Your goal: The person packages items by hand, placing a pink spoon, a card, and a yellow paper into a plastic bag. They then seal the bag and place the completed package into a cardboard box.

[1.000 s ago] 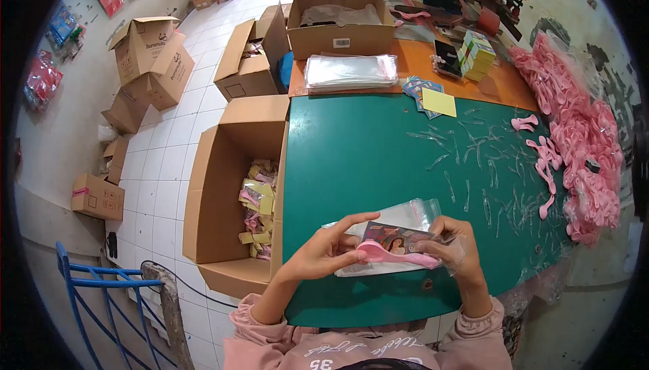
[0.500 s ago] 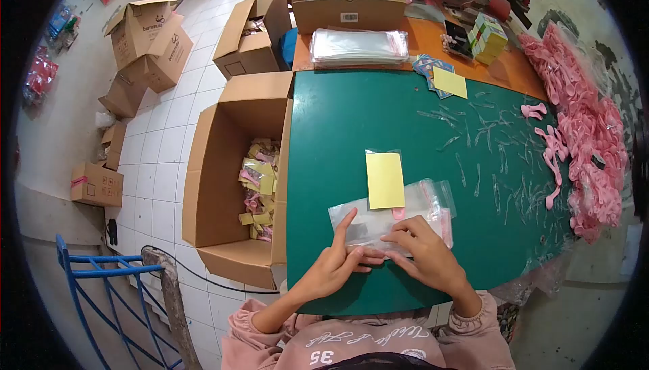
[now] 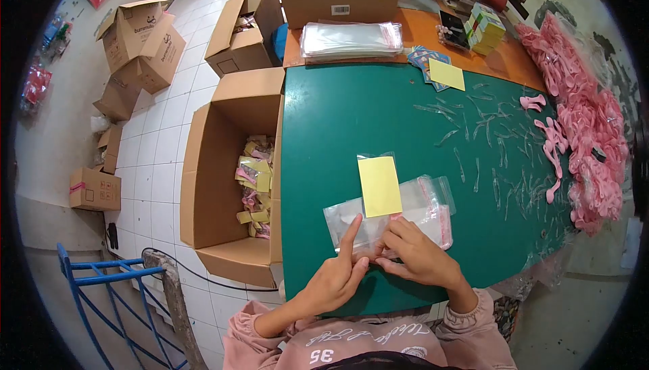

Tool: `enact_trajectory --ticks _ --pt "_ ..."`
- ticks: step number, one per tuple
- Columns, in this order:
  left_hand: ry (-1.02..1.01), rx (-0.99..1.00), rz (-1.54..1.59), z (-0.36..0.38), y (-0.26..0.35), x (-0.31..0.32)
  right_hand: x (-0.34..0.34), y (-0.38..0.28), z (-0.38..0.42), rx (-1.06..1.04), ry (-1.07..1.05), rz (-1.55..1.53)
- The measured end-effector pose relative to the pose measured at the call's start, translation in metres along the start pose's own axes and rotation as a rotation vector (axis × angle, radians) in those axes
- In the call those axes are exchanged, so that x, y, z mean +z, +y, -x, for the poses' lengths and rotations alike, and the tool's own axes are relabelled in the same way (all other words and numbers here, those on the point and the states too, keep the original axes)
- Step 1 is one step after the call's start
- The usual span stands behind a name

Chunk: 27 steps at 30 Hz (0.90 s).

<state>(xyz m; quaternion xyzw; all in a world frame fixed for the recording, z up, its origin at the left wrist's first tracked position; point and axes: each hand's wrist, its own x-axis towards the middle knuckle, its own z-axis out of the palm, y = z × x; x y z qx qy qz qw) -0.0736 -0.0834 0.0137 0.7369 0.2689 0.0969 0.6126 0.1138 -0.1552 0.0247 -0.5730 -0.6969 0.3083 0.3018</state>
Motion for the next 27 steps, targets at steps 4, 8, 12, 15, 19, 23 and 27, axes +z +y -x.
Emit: enact_trajectory --ticks 4,8,12,15,19,23,27 --pt "0.030 0.068 0.059 0.002 0.002 -0.001 -0.001 -0.003 0.001 -0.013 -0.052 -0.016" --pt "0.033 -0.063 0.128 -0.005 0.008 -0.007 0.003 -0.013 0.000 -0.115 0.030 0.129" --pt "0.050 -0.111 0.115 -0.018 0.008 -0.007 0.015 -0.017 -0.005 -0.251 0.091 0.072" --pt "0.142 -0.065 0.126 -0.021 0.002 -0.001 0.006 -0.018 0.000 -0.254 -0.017 -0.024" --pt "0.135 -0.110 0.246 -0.021 0.003 -0.008 -0.045 0.000 0.017 -0.230 -0.245 -0.465" --pt "-0.031 -0.140 0.359 -0.017 -0.003 -0.009 -0.140 0.068 0.048 0.113 0.425 -0.515" --pt "-0.081 -0.121 0.403 -0.010 -0.014 -0.004 -0.163 0.111 0.093 0.625 0.692 0.989"
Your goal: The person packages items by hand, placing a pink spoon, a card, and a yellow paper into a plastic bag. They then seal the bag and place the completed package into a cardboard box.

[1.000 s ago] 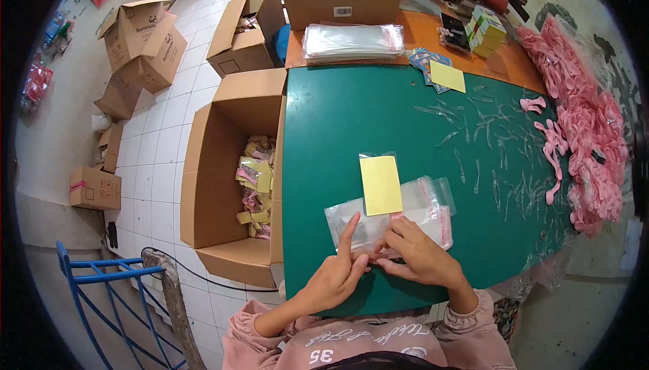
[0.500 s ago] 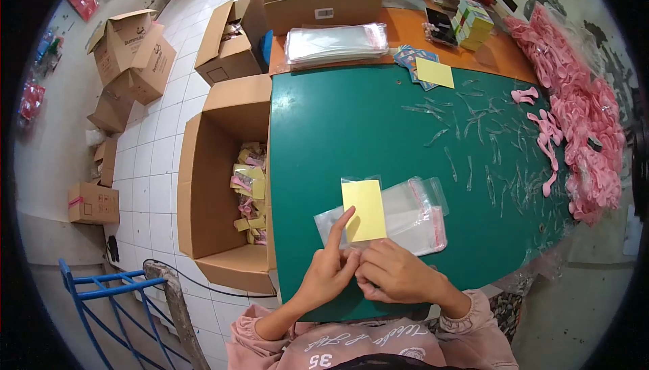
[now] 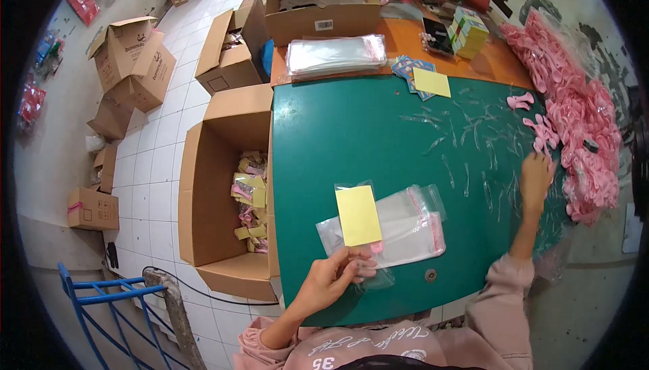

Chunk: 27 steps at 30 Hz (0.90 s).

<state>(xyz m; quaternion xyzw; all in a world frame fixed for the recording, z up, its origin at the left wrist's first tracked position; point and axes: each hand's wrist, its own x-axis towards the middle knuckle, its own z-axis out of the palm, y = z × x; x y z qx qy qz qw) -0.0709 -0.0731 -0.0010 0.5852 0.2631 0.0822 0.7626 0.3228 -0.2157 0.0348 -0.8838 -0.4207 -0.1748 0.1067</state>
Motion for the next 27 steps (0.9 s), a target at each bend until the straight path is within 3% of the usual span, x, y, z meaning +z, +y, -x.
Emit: enact_trajectory --ticks 1,3,4,5,6,8,11,15,17,22,27 --pt "0.008 -0.001 0.009 0.000 -0.001 -0.001 0.000 0.001 0.008 -0.005 0.125 0.340" --pt "0.006 -0.035 0.062 0.003 0.005 0.001 -0.033 -0.082 0.033 0.071 -0.005 -0.317" --pt "0.002 -0.036 0.108 0.004 0.009 0.001 -0.039 -0.112 0.052 -0.232 -0.035 -0.458" --pt "-0.009 -0.038 0.152 0.005 0.011 0.001 -0.038 -0.136 0.071 -0.378 -0.164 -0.638" --pt "-0.015 -0.043 0.197 0.006 0.012 0.002 -0.037 -0.160 0.096 -0.281 -0.333 -0.925" --pt "-0.032 -0.060 0.289 0.010 0.012 0.002 -0.030 -0.190 0.116 -0.421 -0.321 -0.899" --pt "-0.088 -0.034 0.289 0.021 0.017 0.000 -0.018 -0.194 0.122 -0.415 -0.260 -1.003" --pt "0.085 0.009 -0.026 0.031 0.017 -0.003 -0.020 -0.185 0.124 -0.370 -0.342 -1.081" --pt "0.100 0.081 -0.324 0.033 0.013 0.002 -0.023 -0.184 0.125 -0.333 -0.394 -1.116" --pt "0.250 0.169 -0.386 0.033 0.002 0.008 -0.027 -0.179 0.131 -0.194 -0.527 -1.165" --pt "0.310 0.114 -0.314 0.034 -0.003 0.019 -0.029 -0.190 0.137 0.326 -0.811 -1.458"
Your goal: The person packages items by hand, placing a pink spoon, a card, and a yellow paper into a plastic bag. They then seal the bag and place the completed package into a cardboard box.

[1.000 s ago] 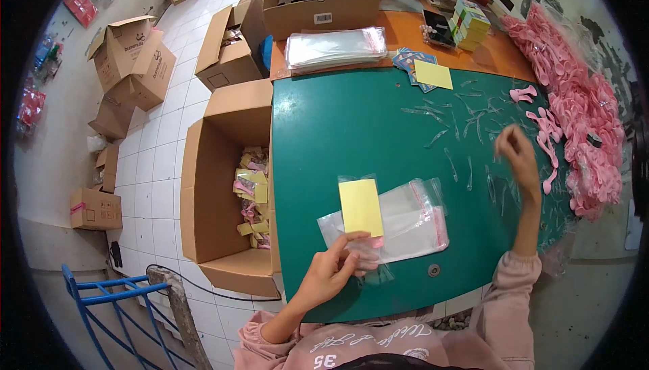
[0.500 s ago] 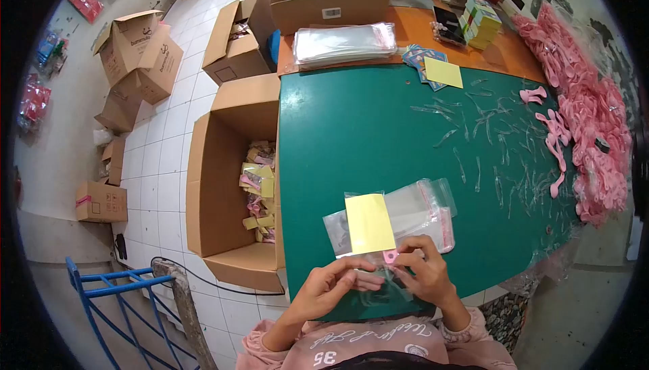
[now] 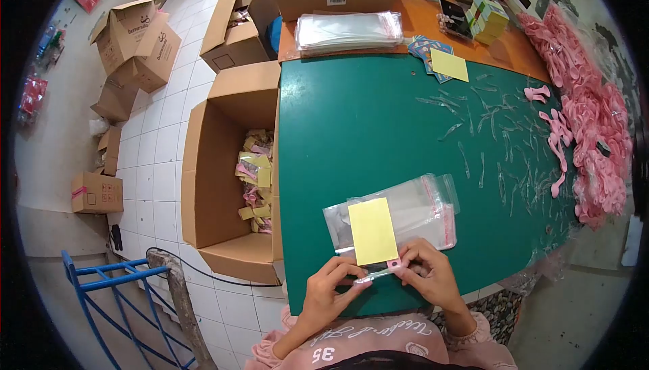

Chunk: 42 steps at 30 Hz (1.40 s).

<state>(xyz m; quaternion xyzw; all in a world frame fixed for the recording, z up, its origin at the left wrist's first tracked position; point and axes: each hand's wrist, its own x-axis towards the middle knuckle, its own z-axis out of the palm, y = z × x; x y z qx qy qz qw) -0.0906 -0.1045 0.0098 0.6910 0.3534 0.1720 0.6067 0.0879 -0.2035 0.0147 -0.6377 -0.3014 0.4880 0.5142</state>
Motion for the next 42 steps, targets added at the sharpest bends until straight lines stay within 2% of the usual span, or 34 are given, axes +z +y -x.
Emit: enact_trajectory --ticks 1,7,13,15,18,21,24,27,30,33,37,38,39,40,42 --pt "0.011 -0.024 0.010 0.000 -0.001 0.001 0.002 0.000 0.000 0.078 0.001 -0.099" --pt "0.039 -0.115 0.048 0.001 -0.002 0.001 0.007 0.000 -0.001 0.146 0.081 -0.071" --pt "0.123 -0.198 0.238 0.002 -0.006 0.009 0.012 0.000 0.000 0.116 0.163 -0.106" --pt "0.162 -0.191 0.268 0.003 -0.007 0.011 0.013 0.005 0.002 0.079 0.154 -0.082" --pt "-0.013 -0.147 0.159 0.005 -0.016 0.003 0.015 0.002 0.001 0.064 0.133 -0.044" --pt "-0.035 -0.149 0.233 0.003 -0.011 -0.001 0.011 -0.008 0.000 0.082 0.087 0.012" --pt "0.031 -0.224 0.395 0.005 -0.009 0.002 0.008 -0.014 0.000 0.093 0.081 0.009" --pt "0.104 -0.187 0.524 0.007 -0.009 0.009 0.003 -0.010 -0.001 0.057 0.037 0.027" --pt "0.001 -0.045 0.358 0.008 -0.022 0.007 0.001 -0.012 -0.004 0.019 0.002 0.096" --pt "0.001 -0.086 0.232 0.004 -0.006 0.006 -0.003 -0.011 -0.005 -0.014 -0.032 0.237" --pt "-0.034 -0.286 0.306 0.003 0.015 -0.003 -0.014 -0.017 -0.006 -0.031 -0.068 0.283" --pt "-0.046 -0.311 0.322 0.005 0.015 -0.010 -0.025 -0.019 -0.006 -0.110 -0.003 0.366" --pt "0.037 -0.228 0.377 0.007 0.009 -0.017 -0.045 -0.023 -0.007 -0.188 0.067 0.456" --pt "0.130 -0.174 0.281 0.005 0.010 -0.031 -0.068 -0.029 -0.008 -0.264 0.139 0.550" --pt "0.326 -0.067 0.216 0.001 0.000 -0.070 -0.116 -0.063 -0.008 -0.203 0.458 0.748"
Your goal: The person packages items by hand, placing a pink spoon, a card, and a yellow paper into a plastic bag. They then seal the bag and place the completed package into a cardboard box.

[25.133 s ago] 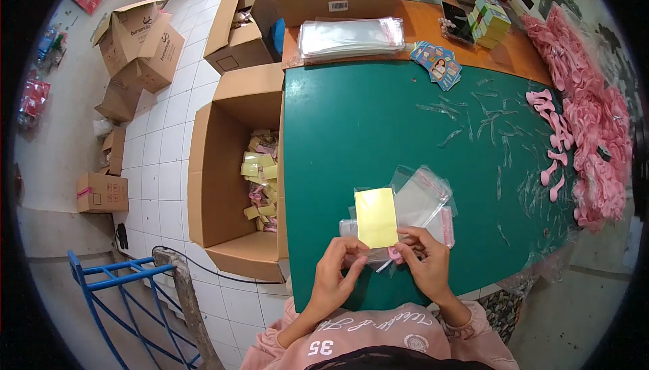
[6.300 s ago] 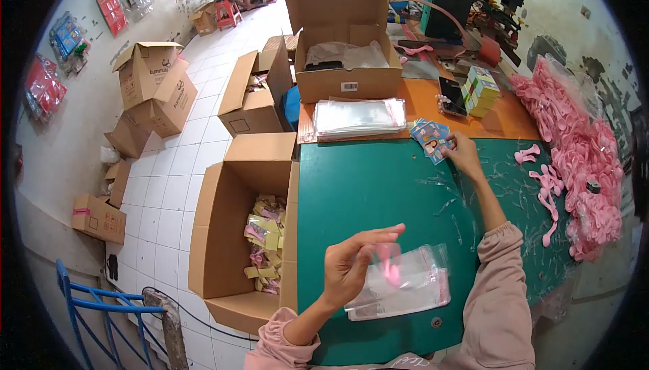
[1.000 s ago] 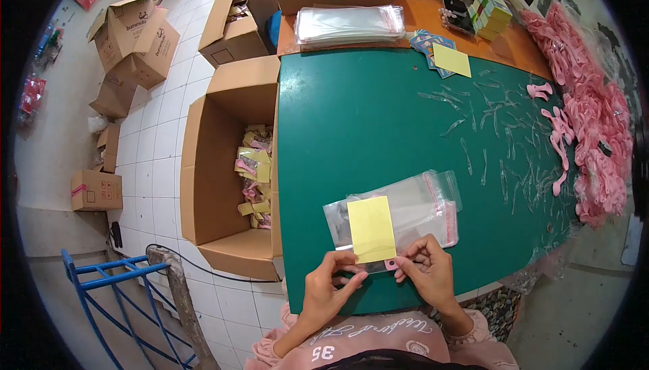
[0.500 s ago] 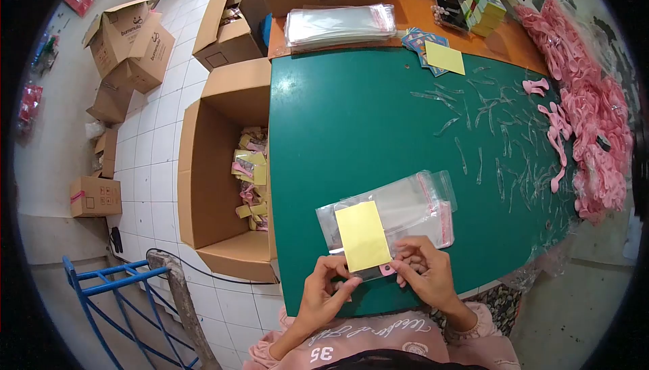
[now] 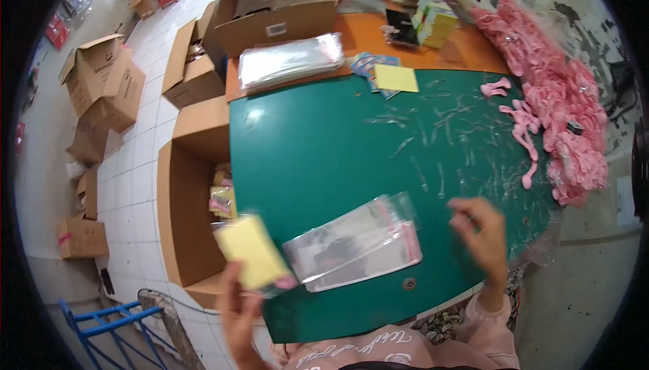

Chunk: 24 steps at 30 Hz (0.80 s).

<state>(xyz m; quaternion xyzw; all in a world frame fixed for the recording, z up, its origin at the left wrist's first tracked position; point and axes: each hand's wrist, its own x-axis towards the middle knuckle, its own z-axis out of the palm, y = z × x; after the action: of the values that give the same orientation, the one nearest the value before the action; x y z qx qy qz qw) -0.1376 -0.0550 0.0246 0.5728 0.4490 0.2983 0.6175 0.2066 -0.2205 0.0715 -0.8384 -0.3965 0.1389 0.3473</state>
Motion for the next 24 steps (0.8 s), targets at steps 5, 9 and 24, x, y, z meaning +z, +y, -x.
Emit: enact_trajectory --ticks 5,9,24 --pt "0.487 0.005 -0.236 -0.049 -0.038 -0.106 -0.133 0.192 -0.056 0.185 0.304 0.536" --pt "0.512 -0.104 -0.263 -0.044 -0.050 -0.110 -0.183 0.311 -0.074 0.401 0.349 0.817" --pt "-1.487 0.437 0.945 0.006 0.072 0.089 -0.122 0.215 -0.123 0.236 0.695 0.661"
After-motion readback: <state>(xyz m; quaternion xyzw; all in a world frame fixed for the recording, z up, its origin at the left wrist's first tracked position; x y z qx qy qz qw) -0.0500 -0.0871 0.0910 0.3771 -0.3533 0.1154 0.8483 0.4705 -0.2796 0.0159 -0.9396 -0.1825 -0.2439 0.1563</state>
